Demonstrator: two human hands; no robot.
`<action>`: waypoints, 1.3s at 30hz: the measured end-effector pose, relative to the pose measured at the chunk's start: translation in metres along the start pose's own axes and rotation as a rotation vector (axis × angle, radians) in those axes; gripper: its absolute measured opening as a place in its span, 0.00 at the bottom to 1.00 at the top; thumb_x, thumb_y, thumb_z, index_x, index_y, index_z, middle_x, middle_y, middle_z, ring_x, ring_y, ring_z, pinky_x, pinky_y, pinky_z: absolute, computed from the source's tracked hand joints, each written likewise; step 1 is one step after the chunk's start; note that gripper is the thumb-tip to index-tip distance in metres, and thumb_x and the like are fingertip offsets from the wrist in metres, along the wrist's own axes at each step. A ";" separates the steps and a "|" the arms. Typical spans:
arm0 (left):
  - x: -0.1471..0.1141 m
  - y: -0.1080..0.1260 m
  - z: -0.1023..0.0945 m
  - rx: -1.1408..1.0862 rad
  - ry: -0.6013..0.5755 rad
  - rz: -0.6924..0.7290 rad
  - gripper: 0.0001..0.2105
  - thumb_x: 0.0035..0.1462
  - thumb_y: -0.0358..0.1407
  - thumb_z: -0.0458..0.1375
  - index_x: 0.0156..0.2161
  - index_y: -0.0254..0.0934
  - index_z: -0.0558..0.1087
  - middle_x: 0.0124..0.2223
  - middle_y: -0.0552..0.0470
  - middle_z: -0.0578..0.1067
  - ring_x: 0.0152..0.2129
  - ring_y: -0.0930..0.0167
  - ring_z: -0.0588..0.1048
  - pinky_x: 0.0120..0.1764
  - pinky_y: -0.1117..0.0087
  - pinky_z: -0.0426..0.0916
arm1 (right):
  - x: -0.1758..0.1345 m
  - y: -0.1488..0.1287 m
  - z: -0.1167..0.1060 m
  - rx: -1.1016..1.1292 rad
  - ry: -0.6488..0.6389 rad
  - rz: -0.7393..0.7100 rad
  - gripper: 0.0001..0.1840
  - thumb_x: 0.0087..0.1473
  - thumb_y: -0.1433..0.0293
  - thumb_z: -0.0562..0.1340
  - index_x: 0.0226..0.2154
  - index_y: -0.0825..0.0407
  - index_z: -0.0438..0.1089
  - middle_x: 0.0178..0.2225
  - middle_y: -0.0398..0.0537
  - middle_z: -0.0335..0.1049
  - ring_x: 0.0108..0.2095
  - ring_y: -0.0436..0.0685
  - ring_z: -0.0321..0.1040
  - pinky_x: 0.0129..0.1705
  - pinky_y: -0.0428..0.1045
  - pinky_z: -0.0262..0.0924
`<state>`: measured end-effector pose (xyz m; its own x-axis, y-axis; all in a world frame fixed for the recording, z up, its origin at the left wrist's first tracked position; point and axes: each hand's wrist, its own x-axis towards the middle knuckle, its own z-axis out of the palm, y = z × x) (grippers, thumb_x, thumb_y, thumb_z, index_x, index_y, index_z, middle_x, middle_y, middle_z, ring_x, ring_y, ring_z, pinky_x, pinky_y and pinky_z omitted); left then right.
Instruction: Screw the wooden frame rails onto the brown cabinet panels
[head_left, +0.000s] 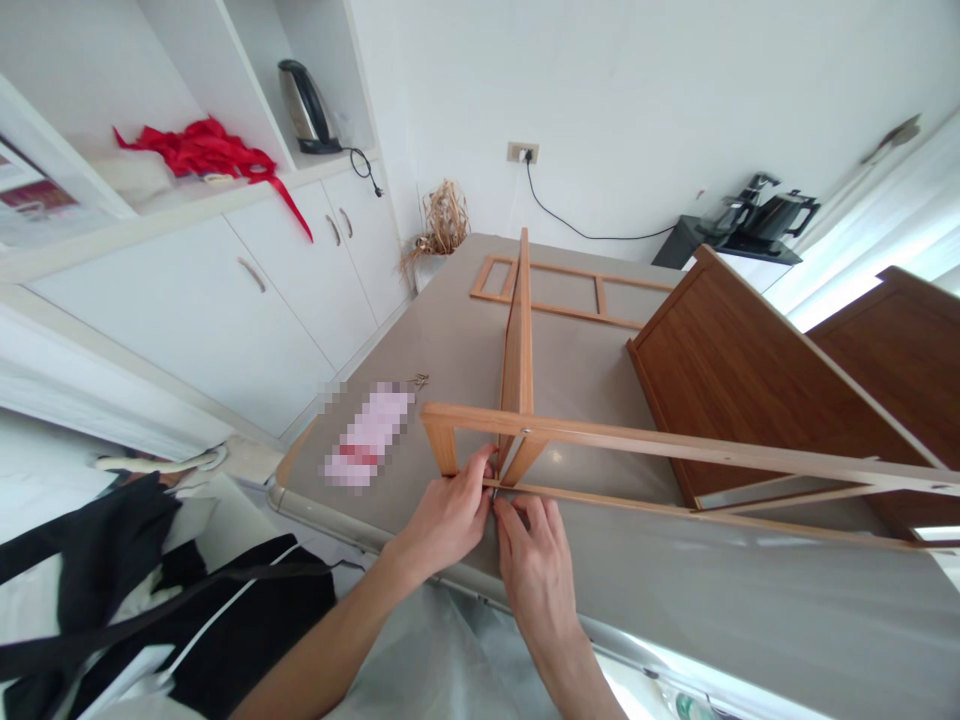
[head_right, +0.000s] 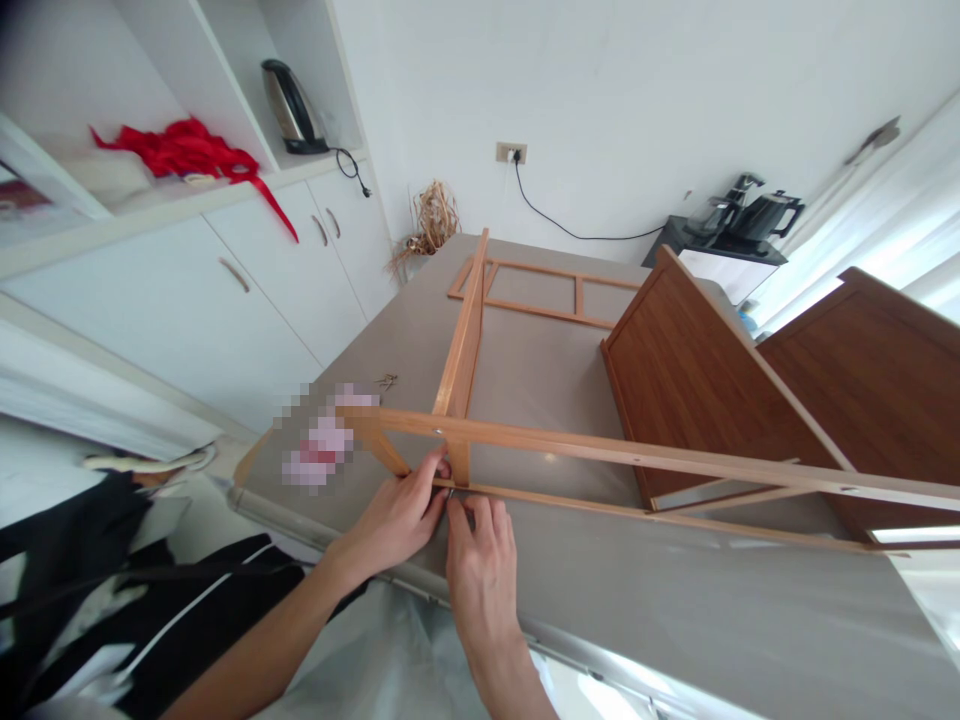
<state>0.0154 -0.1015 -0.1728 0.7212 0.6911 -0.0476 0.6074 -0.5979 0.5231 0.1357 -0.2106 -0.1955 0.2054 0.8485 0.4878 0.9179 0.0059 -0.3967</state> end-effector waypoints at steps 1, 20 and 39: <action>0.000 0.000 0.000 -0.008 0.001 0.005 0.24 0.70 0.27 0.48 0.67 0.40 0.49 0.58 0.44 0.77 0.51 0.61 0.81 0.47 0.62 0.77 | 0.000 0.000 0.000 -0.008 0.000 -0.003 0.10 0.67 0.79 0.58 0.41 0.52 0.73 0.37 0.48 0.68 0.39 0.57 0.62 0.42 0.53 0.62; 0.001 -0.001 0.003 -0.035 0.013 0.007 0.25 0.69 0.27 0.49 0.67 0.41 0.48 0.59 0.44 0.77 0.52 0.58 0.80 0.48 0.58 0.77 | -0.002 -0.010 0.002 -0.168 0.039 -0.007 0.13 0.69 0.77 0.53 0.45 0.50 0.72 0.38 0.49 0.70 0.38 0.60 0.60 0.38 0.54 0.51; 0.000 -0.001 0.003 -0.026 0.025 0.010 0.26 0.69 0.28 0.49 0.68 0.41 0.48 0.57 0.44 0.77 0.52 0.59 0.80 0.47 0.61 0.77 | -0.003 -0.006 0.002 -0.104 0.034 0.049 0.11 0.69 0.76 0.56 0.43 0.50 0.74 0.39 0.49 0.71 0.38 0.59 0.60 0.40 0.53 0.50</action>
<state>0.0156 -0.1021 -0.1753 0.7184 0.6952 -0.0217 0.5915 -0.5942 0.5450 0.1290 -0.2120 -0.1957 0.2607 0.8280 0.4965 0.9365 -0.0918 -0.3385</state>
